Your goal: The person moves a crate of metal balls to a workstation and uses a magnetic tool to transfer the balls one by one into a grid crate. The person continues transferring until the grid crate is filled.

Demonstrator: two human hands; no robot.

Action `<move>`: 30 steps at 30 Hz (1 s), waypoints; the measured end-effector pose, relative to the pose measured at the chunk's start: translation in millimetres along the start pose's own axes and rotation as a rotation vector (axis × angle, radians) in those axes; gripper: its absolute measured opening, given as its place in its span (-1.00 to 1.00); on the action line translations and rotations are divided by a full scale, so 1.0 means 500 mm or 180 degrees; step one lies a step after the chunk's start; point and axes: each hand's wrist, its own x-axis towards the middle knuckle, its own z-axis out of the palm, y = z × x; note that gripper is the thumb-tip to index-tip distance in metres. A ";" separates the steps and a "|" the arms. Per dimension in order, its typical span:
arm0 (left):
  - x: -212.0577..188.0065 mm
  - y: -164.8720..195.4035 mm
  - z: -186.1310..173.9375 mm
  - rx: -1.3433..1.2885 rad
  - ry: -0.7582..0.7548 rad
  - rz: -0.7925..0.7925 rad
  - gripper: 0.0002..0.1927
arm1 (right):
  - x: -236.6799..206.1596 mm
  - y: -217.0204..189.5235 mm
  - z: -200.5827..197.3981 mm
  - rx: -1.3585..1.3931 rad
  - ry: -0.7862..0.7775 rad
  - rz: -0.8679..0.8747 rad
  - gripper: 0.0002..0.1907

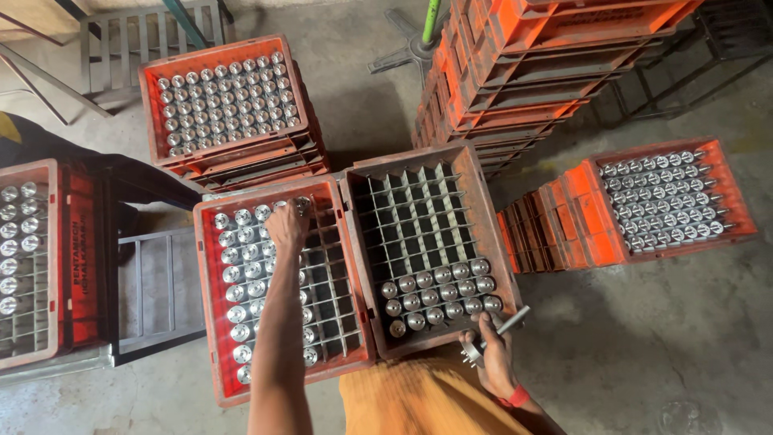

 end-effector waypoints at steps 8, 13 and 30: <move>-0.251 -0.040 -0.078 -0.1633 0.1543 0.0430 -0.65 | 0.016 -0.013 -0.019 -0.0109 0.0114 -0.0058 -0.82; -0.443 0.137 0.032 -0.4240 -0.1096 -0.1227 -0.63 | 0.029 -0.032 0.056 -0.0187 -0.0180 0.0185 -0.81; -0.658 0.325 -0.083 -0.2665 -0.0914 -0.0187 -0.61 | -0.014 -0.122 0.231 -0.0460 -0.0844 0.0065 -0.74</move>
